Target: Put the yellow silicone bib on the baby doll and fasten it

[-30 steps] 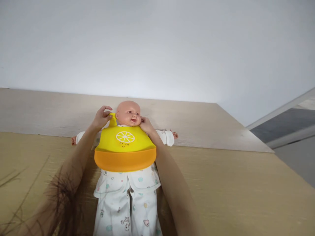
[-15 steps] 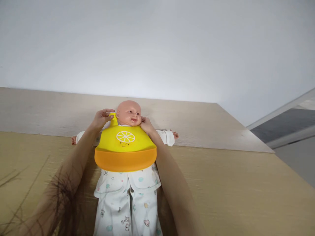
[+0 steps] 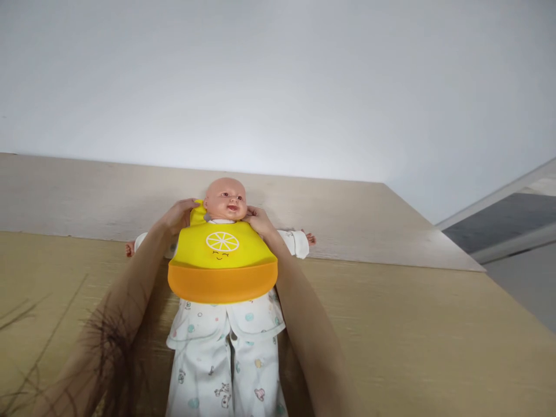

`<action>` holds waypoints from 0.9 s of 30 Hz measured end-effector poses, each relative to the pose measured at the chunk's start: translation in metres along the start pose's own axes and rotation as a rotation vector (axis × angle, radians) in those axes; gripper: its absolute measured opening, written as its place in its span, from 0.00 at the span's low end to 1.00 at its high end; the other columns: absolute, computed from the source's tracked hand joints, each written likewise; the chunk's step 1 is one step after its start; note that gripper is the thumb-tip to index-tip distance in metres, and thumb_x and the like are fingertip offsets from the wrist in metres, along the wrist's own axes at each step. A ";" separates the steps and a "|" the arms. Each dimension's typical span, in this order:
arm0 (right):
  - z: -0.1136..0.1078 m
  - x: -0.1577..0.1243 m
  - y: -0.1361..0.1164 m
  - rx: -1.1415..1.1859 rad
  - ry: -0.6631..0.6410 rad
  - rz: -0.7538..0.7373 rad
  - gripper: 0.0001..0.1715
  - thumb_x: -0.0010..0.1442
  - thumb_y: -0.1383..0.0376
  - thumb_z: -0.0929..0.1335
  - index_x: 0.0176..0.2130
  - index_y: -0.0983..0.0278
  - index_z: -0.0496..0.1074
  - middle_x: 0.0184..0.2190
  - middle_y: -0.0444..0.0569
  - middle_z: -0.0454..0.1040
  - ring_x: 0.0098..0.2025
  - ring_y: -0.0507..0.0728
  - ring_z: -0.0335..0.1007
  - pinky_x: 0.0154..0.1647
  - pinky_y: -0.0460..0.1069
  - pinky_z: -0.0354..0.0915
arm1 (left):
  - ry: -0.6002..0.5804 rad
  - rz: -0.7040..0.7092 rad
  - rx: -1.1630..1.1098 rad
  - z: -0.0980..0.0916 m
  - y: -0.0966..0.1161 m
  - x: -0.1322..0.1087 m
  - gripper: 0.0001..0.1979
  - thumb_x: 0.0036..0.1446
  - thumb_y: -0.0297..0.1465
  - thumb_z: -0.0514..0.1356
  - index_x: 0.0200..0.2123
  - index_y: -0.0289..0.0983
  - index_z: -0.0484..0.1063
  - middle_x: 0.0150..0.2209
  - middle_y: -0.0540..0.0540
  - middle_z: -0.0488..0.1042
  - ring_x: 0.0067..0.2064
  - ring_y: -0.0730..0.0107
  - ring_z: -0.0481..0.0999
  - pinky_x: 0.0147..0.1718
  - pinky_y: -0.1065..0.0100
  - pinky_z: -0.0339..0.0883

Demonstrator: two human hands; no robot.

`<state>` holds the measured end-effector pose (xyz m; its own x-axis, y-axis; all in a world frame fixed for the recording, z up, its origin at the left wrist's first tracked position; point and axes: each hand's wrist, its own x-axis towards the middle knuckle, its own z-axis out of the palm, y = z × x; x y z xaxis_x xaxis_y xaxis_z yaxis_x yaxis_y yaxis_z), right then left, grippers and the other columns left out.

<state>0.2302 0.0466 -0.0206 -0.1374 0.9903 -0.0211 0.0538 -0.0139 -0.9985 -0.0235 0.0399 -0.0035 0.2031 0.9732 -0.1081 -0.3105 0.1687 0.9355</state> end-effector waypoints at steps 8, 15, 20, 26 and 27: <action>0.008 -0.004 -0.003 0.085 -0.040 0.041 0.15 0.47 0.73 0.71 0.37 0.66 0.81 0.37 0.50 0.83 0.42 0.61 0.79 0.49 0.52 0.73 | -0.002 -0.074 -0.002 -0.006 -0.003 0.005 0.11 0.42 0.31 0.66 0.32 0.36 0.75 0.27 0.47 0.76 0.26 0.67 0.74 0.26 0.67 0.67; 0.007 0.003 0.006 0.136 -0.026 0.062 0.17 0.44 0.70 0.72 0.38 0.66 0.80 0.37 0.50 0.83 0.36 0.59 0.79 0.41 0.51 0.74 | 0.050 -0.007 0.020 -0.004 -0.004 0.005 0.10 0.42 0.29 0.69 0.29 0.35 0.74 0.28 0.47 0.76 0.27 0.70 0.75 0.27 0.70 0.67; 0.002 0.005 0.016 0.111 -0.067 0.044 0.15 0.46 0.69 0.72 0.37 0.64 0.80 0.35 0.49 0.83 0.33 0.60 0.78 0.36 0.51 0.73 | 0.002 -0.033 0.020 0.003 0.003 0.001 0.13 0.38 0.31 0.70 0.30 0.37 0.72 0.27 0.47 0.76 0.28 0.66 0.76 0.28 0.67 0.70; -0.001 0.012 0.027 0.260 -0.138 0.031 0.25 0.45 0.66 0.74 0.46 0.63 0.80 0.44 0.50 0.83 0.38 0.59 0.80 0.40 0.51 0.75 | 0.013 -0.038 0.018 0.006 0.005 -0.003 0.15 0.39 0.31 0.67 0.34 0.39 0.71 0.27 0.49 0.76 0.28 0.62 0.78 0.27 0.64 0.70; -0.002 0.014 0.028 0.283 -0.140 0.014 0.25 0.46 0.66 0.74 0.47 0.63 0.80 0.44 0.50 0.83 0.38 0.59 0.80 0.40 0.50 0.75 | 0.015 -0.033 0.026 0.007 0.005 -0.004 0.15 0.39 0.30 0.67 0.33 0.39 0.71 0.27 0.49 0.76 0.26 0.64 0.77 0.27 0.65 0.70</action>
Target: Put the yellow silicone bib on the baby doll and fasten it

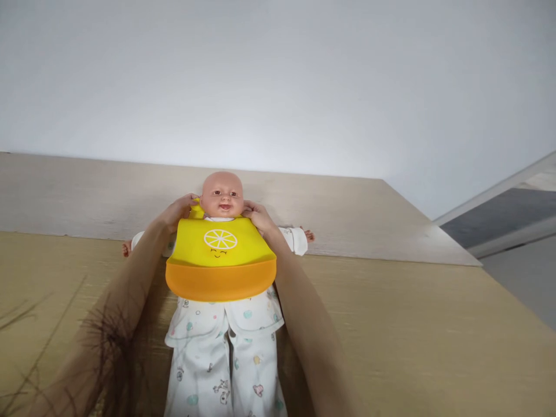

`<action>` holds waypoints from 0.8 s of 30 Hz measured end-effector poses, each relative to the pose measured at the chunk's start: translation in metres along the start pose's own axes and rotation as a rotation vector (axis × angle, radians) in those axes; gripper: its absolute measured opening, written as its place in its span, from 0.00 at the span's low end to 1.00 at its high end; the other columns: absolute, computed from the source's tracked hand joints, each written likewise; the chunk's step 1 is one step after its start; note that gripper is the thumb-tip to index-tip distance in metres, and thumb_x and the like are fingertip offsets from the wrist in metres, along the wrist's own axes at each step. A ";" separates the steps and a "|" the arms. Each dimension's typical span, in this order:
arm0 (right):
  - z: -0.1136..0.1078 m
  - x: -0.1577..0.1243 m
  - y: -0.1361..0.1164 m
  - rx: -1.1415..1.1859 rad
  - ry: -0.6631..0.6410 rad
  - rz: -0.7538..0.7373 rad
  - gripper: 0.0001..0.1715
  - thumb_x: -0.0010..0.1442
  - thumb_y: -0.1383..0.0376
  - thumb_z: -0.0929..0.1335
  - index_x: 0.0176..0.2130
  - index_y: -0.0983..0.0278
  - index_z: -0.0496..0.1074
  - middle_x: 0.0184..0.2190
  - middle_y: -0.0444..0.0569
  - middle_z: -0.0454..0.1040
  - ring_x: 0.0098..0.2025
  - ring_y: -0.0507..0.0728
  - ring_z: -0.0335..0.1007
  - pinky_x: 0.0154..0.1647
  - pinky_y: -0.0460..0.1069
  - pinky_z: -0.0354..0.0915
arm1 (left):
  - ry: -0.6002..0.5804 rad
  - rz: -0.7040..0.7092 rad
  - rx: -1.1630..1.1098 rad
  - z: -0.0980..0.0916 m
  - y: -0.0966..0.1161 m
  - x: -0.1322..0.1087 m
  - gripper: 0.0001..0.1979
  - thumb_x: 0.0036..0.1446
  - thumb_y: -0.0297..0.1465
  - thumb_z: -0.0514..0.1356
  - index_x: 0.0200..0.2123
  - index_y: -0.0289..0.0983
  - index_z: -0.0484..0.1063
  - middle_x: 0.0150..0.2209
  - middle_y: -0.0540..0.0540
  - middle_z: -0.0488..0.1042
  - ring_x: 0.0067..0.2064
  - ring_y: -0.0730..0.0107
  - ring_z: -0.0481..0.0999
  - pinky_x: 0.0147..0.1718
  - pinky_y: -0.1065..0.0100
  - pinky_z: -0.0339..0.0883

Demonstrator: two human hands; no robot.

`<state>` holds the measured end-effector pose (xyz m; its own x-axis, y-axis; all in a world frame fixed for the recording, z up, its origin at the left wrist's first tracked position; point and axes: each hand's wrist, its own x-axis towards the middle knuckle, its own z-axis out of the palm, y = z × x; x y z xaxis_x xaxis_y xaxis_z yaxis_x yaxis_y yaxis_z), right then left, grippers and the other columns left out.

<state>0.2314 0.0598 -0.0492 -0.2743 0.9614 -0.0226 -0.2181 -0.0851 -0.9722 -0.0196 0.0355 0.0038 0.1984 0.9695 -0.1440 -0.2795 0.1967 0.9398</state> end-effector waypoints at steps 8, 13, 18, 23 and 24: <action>-0.002 0.005 0.001 -0.002 0.024 -0.016 0.21 0.41 0.66 0.74 0.40 0.61 0.80 0.36 0.46 0.83 0.33 0.57 0.77 0.34 0.49 0.71 | -0.093 0.034 0.009 0.006 0.005 -0.005 0.09 0.47 0.35 0.65 0.29 0.37 0.71 0.22 0.48 0.73 0.22 0.69 0.71 0.22 0.70 0.66; 0.001 0.004 -0.003 0.018 0.032 -0.003 0.19 0.38 0.65 0.74 0.35 0.61 0.79 0.33 0.46 0.82 0.30 0.57 0.75 0.32 0.50 0.69 | -0.105 -0.089 0.005 0.009 0.011 -0.007 0.11 0.51 0.38 0.59 0.25 0.36 0.72 0.20 0.46 0.72 0.21 0.70 0.70 0.21 0.70 0.64; 0.001 0.003 -0.005 0.078 0.032 -0.035 0.24 0.39 0.66 0.74 0.40 0.60 0.80 0.37 0.45 0.83 0.33 0.58 0.77 0.34 0.50 0.71 | -0.099 -0.107 0.040 0.008 0.015 -0.008 0.10 0.49 0.34 0.59 0.23 0.35 0.73 0.20 0.46 0.73 0.21 0.69 0.71 0.23 0.69 0.66; 0.001 0.001 -0.007 0.116 0.041 -0.055 0.23 0.41 0.64 0.77 0.41 0.60 0.79 0.38 0.46 0.83 0.36 0.59 0.79 0.37 0.51 0.73 | -0.094 -0.088 0.080 -0.001 0.015 -0.004 0.09 0.47 0.34 0.62 0.26 0.33 0.77 0.24 0.43 0.78 0.24 0.66 0.74 0.25 0.68 0.67; 0.002 0.001 -0.007 0.118 0.038 -0.060 0.22 0.42 0.63 0.77 0.41 0.60 0.79 0.39 0.46 0.83 0.37 0.59 0.79 0.38 0.52 0.73 | -0.089 -0.079 0.088 -0.002 0.014 -0.004 0.09 0.46 0.33 0.63 0.27 0.33 0.78 0.25 0.43 0.79 0.25 0.66 0.75 0.25 0.68 0.68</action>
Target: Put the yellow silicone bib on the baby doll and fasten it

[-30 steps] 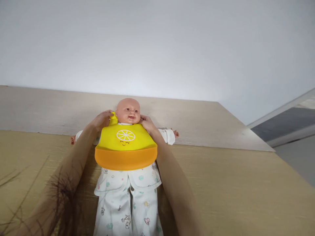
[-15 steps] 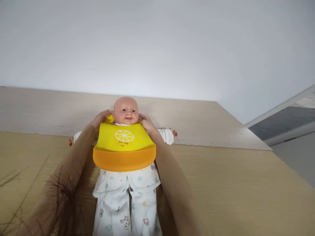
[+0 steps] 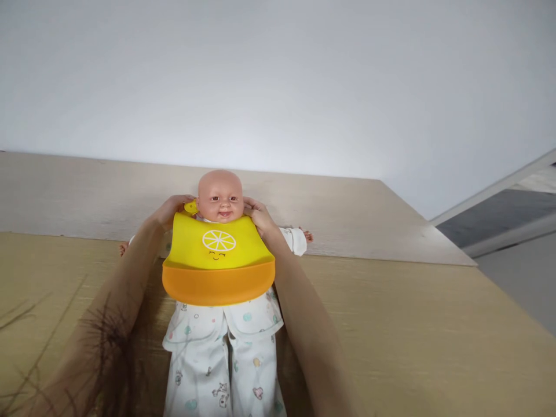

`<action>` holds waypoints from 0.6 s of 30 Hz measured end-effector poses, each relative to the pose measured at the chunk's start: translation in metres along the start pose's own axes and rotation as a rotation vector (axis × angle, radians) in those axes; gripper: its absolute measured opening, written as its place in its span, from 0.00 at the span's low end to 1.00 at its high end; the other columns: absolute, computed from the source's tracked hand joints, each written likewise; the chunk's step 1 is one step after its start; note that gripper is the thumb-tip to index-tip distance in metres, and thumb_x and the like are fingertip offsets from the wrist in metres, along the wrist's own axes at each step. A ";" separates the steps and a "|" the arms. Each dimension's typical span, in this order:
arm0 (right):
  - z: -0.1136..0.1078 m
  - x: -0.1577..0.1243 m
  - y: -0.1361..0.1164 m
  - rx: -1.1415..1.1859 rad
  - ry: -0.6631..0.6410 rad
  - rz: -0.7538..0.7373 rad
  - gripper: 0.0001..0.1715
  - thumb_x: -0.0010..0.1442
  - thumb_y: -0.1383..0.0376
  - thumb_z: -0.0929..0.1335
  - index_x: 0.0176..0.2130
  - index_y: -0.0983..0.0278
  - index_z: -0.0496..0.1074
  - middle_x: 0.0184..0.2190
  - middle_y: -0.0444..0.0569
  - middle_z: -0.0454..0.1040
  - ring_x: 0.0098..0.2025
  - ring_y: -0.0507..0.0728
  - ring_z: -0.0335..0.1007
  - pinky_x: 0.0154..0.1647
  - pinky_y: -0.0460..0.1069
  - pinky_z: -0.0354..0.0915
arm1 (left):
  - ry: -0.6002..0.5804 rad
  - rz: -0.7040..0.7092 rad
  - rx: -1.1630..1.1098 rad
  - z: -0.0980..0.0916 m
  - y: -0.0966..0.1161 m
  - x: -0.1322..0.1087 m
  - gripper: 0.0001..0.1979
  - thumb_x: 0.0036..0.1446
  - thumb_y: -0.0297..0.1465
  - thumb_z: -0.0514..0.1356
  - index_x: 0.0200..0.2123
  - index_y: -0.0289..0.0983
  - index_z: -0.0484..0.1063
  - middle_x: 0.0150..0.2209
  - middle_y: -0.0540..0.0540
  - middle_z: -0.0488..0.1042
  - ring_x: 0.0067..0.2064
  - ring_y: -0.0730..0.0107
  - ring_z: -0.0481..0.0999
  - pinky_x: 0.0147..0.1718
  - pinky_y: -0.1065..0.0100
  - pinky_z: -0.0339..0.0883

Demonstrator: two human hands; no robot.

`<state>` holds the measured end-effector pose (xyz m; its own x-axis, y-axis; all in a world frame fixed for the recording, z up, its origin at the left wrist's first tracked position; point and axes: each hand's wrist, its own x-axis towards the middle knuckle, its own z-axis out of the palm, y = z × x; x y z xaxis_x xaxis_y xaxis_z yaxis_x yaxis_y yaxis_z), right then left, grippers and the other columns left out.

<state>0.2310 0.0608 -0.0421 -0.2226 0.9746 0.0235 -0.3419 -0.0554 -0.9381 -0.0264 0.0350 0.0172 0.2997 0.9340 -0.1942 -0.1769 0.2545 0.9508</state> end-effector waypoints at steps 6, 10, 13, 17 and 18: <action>0.001 -0.001 -0.003 -0.006 -0.038 0.016 0.23 0.43 0.64 0.76 0.42 0.60 0.80 0.43 0.48 0.83 0.42 0.61 0.80 0.43 0.54 0.75 | 0.000 0.000 -0.024 0.002 0.001 0.000 0.08 0.48 0.34 0.63 0.26 0.34 0.77 0.25 0.45 0.78 0.24 0.67 0.74 0.25 0.68 0.68; 0.001 -0.001 -0.004 -0.047 -0.094 0.076 0.21 0.42 0.65 0.74 0.40 0.62 0.80 0.41 0.50 0.83 0.37 0.61 0.80 0.38 0.53 0.74 | -0.026 0.013 -0.079 0.009 0.003 -0.003 0.07 0.48 0.34 0.62 0.27 0.35 0.76 0.24 0.46 0.76 0.23 0.67 0.74 0.23 0.69 0.68; 0.000 0.000 -0.004 -0.086 -0.119 0.095 0.19 0.41 0.65 0.74 0.38 0.63 0.80 0.38 0.50 0.83 0.32 0.59 0.78 0.35 0.51 0.73 | -0.047 0.068 -0.113 0.010 0.004 -0.005 0.06 0.47 0.32 0.63 0.30 0.36 0.75 0.24 0.48 0.75 0.23 0.67 0.74 0.24 0.69 0.69; -0.001 0.003 -0.002 -0.068 -0.121 0.095 0.22 0.40 0.66 0.75 0.39 0.63 0.79 0.39 0.50 0.83 0.34 0.60 0.79 0.36 0.53 0.74 | -0.085 0.094 -0.095 0.004 0.002 -0.003 0.10 0.47 0.32 0.63 0.35 0.37 0.74 0.25 0.48 0.76 0.26 0.63 0.77 0.26 0.66 0.72; -0.001 0.004 -0.001 -0.054 -0.122 0.087 0.24 0.40 0.66 0.75 0.41 0.62 0.79 0.41 0.50 0.83 0.35 0.60 0.80 0.37 0.53 0.75 | -0.093 0.095 -0.087 0.001 0.002 -0.002 0.10 0.47 0.32 0.63 0.36 0.37 0.74 0.25 0.48 0.76 0.26 0.63 0.77 0.26 0.66 0.72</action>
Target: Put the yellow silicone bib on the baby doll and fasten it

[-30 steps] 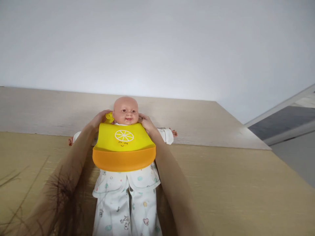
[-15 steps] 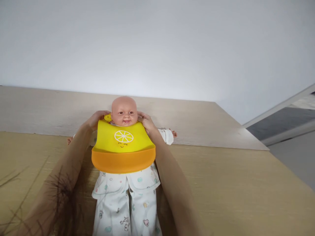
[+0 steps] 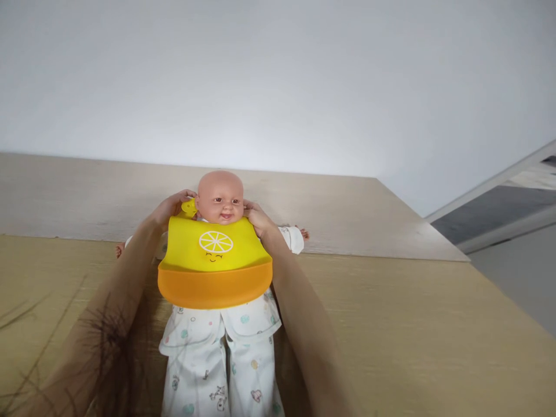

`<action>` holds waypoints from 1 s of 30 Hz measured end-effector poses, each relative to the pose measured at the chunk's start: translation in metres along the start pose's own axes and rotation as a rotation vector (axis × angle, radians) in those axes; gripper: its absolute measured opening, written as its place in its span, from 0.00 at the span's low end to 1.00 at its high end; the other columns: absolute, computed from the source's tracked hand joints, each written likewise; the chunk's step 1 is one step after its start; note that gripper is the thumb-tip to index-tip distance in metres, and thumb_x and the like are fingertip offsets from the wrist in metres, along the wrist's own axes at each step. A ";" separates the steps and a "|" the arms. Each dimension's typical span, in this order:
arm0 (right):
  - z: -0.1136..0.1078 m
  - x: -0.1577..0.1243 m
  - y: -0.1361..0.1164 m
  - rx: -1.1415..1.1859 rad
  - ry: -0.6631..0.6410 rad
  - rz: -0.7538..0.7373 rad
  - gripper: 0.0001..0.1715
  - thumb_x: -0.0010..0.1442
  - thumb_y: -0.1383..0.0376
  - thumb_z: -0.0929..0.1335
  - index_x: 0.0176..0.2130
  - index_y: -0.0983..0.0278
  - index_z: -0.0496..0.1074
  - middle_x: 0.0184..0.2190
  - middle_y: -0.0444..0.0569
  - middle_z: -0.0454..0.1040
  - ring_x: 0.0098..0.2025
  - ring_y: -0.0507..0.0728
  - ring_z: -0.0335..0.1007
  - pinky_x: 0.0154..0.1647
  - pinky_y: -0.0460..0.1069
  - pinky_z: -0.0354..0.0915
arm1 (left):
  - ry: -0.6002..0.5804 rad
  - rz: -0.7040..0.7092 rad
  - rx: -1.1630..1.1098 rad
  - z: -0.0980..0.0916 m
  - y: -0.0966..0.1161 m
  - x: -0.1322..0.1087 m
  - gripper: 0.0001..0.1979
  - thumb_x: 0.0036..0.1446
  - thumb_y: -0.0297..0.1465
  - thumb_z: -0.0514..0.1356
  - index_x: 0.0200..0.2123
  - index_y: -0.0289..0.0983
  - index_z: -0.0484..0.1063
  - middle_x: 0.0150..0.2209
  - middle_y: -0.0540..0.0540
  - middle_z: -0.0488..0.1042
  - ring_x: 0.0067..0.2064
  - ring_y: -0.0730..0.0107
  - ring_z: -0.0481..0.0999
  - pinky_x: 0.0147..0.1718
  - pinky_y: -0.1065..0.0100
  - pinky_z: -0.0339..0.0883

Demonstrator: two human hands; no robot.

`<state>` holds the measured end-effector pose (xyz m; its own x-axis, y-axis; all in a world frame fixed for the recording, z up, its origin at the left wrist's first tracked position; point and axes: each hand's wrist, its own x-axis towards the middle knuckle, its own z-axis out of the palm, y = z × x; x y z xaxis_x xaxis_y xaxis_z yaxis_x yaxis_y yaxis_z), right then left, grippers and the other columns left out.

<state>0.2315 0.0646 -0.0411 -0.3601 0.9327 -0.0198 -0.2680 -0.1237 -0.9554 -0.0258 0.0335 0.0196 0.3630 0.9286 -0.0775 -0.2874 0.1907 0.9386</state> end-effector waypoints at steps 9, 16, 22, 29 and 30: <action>0.003 0.005 -0.001 0.053 0.152 -0.061 0.34 0.38 0.68 0.73 0.48 0.59 0.75 0.34 0.45 0.82 0.30 0.58 0.77 0.33 0.52 0.74 | 0.050 -0.031 0.173 0.004 0.005 0.001 0.13 0.54 0.40 0.62 0.28 0.36 0.73 0.21 0.47 0.73 0.22 0.69 0.71 0.22 0.70 0.64; 0.009 0.003 -0.009 0.032 0.212 -0.080 0.27 0.41 0.65 0.73 0.45 0.59 0.77 0.34 0.45 0.82 0.34 0.60 0.78 0.37 0.54 0.74 | 0.088 -0.016 0.167 -0.003 -0.002 0.008 0.12 0.54 0.41 0.64 0.33 0.38 0.77 0.25 0.48 0.76 0.26 0.68 0.74 0.26 0.69 0.67; 0.014 0.001 -0.015 0.013 0.225 -0.093 0.27 0.41 0.63 0.74 0.45 0.60 0.77 0.34 0.45 0.81 0.33 0.58 0.77 0.37 0.53 0.72 | 0.091 0.044 0.154 -0.005 -0.009 0.008 0.20 0.51 0.44 0.69 0.40 0.35 0.79 0.34 0.45 0.80 0.31 0.65 0.77 0.32 0.67 0.72; 0.019 -0.003 -0.020 0.047 0.246 -0.082 0.28 0.40 0.64 0.74 0.44 0.61 0.77 0.34 0.45 0.82 0.33 0.58 0.77 0.35 0.51 0.71 | 0.150 -0.017 0.190 0.001 -0.003 0.003 0.17 0.47 0.42 0.69 0.32 0.33 0.78 0.30 0.43 0.79 0.30 0.63 0.77 0.30 0.66 0.70; 0.018 -0.003 -0.020 0.040 0.244 -0.086 0.28 0.40 0.64 0.74 0.44 0.61 0.76 0.34 0.45 0.82 0.33 0.58 0.77 0.36 0.51 0.71 | 0.151 -0.036 0.195 0.001 -0.002 0.002 0.16 0.46 0.42 0.69 0.31 0.33 0.77 0.29 0.43 0.79 0.29 0.63 0.77 0.28 0.66 0.70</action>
<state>0.2212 0.0584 -0.0168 -0.1095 0.9939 -0.0142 -0.3255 -0.0494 -0.9443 -0.0234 0.0349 0.0174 0.2289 0.9621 -0.1480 -0.0946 0.1733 0.9803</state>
